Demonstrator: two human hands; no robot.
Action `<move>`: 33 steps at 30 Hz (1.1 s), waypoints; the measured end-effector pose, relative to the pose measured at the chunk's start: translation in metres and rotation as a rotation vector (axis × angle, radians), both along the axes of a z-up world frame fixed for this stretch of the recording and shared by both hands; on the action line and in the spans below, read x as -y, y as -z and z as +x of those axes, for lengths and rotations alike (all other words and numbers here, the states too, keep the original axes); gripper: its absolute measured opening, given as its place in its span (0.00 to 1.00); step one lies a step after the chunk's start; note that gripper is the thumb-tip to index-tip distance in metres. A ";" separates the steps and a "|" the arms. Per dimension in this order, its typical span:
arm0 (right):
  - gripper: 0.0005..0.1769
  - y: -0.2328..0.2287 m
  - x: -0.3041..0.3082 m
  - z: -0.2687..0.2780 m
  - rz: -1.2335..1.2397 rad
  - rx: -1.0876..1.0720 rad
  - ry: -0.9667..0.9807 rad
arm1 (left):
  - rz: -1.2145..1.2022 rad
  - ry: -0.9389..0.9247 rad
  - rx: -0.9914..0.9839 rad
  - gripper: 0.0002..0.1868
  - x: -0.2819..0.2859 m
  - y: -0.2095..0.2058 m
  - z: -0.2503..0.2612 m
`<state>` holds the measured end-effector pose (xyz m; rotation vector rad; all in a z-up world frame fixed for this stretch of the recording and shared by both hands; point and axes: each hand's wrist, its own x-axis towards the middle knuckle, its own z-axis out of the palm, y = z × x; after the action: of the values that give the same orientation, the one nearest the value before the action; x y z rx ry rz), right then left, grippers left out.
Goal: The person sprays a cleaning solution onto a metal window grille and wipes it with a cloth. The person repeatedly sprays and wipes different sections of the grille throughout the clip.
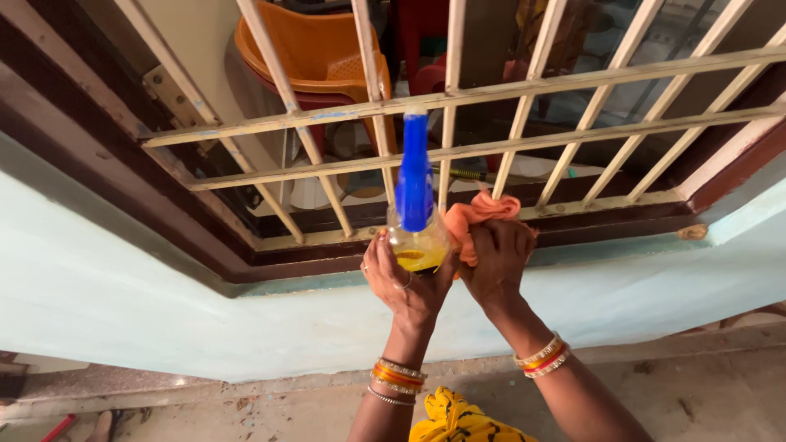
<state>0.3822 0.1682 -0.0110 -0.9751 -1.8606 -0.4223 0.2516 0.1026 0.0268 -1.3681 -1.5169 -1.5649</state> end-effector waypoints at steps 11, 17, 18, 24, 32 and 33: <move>0.28 -0.019 -0.026 0.094 0.094 -0.126 0.051 | 0.026 -0.005 -0.021 0.55 -0.014 -0.001 0.041; 0.25 -0.005 -0.013 0.055 -0.019 -0.054 -0.070 | 0.025 -0.028 -0.021 0.54 -0.018 -0.001 0.051; 0.25 -0.007 -0.017 0.063 0.012 -0.040 -0.092 | 0.027 -0.036 -0.024 0.54 -0.018 -0.002 0.051; 0.25 -0.010 -0.048 0.158 0.125 -0.030 0.057 | -0.012 -0.089 0.008 0.54 -0.018 0.002 0.057; 0.30 0.000 -0.030 0.095 0.088 -0.178 -0.109 | 0.019 -0.142 0.051 0.55 -0.020 0.007 0.066; 0.30 0.000 -0.025 0.082 0.043 -0.129 -0.094 | 0.019 -0.145 0.065 0.55 -0.022 0.007 0.067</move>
<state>0.4641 0.1936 -0.0113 -0.8618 -1.7657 -0.3332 0.3183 0.1247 0.0202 -1.1789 -1.5981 -1.5431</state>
